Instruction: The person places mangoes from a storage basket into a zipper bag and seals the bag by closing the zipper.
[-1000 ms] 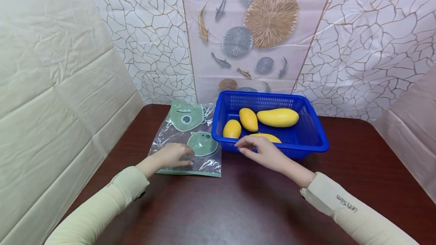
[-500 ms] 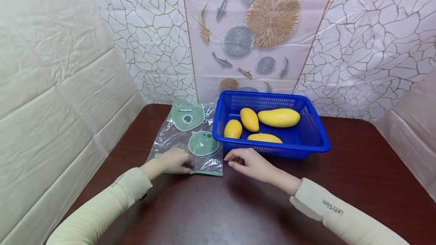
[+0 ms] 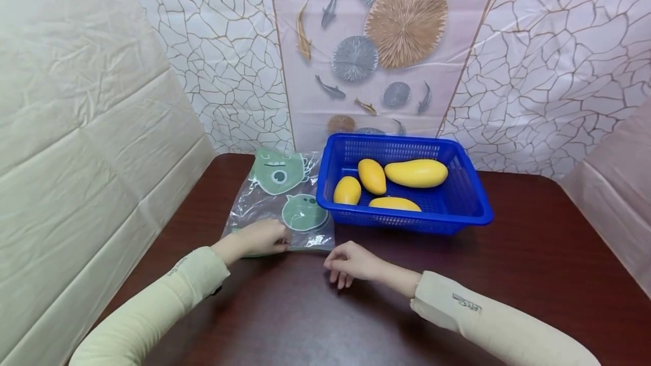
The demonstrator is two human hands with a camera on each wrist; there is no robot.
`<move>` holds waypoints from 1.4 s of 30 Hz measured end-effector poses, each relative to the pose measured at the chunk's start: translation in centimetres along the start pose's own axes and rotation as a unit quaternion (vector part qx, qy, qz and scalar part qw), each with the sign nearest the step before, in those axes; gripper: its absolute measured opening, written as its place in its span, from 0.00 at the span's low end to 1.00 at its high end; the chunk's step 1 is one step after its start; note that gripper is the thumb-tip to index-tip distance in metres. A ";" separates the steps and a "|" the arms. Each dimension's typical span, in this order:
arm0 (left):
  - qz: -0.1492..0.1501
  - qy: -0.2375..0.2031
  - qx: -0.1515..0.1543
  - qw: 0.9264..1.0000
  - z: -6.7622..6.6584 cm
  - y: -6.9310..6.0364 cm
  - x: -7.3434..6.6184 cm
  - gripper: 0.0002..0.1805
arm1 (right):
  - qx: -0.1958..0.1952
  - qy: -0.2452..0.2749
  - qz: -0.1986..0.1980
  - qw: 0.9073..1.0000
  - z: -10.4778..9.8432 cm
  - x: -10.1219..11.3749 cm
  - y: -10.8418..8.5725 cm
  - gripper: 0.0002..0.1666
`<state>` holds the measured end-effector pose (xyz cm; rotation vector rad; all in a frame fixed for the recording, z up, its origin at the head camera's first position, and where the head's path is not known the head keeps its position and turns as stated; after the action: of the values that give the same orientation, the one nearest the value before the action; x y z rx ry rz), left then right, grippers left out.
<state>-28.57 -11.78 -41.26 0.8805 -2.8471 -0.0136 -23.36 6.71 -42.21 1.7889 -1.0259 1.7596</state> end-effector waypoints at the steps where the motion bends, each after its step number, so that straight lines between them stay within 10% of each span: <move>1: -0.001 0.001 -0.005 1.000 -0.1 0.1 -0.1 0.11 | -0.003 0.040 0.025 0.999 0.4 -0.4 0.3 0.17; 6: -0.011 -0.002 -0.014 1.000 -0.3 0.5 -0.6 0.11 | -0.057 0.205 0.112 0.971 2.1 -1.6 2.1 0.19; 14: -0.041 -0.031 -0.030 0.998 -0.4 0.5 -1.3 0.09 | -0.148 0.314 0.108 0.932 4.1 -1.4 5.0 0.22; 42: -0.020 0.002 -0.076 0.997 -2.3 0.5 -1.5 0.12 | -0.193 0.225 -0.028 0.955 3.3 0.3 6.2 0.08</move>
<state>-27.24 -10.45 -39.20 0.9042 -2.7798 -0.2295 -25.84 0.24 -43.42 1.1022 -1.0223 1.6799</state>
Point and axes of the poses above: each hand's wrist, its own y-axis towards the middle knuckle, its own z-axis out of the palm, x = y × z, the point moved 5 cm from there along y, towards the middle knuckle, and after that the axes turned 15 degrees about y, right-handed, at the moved point
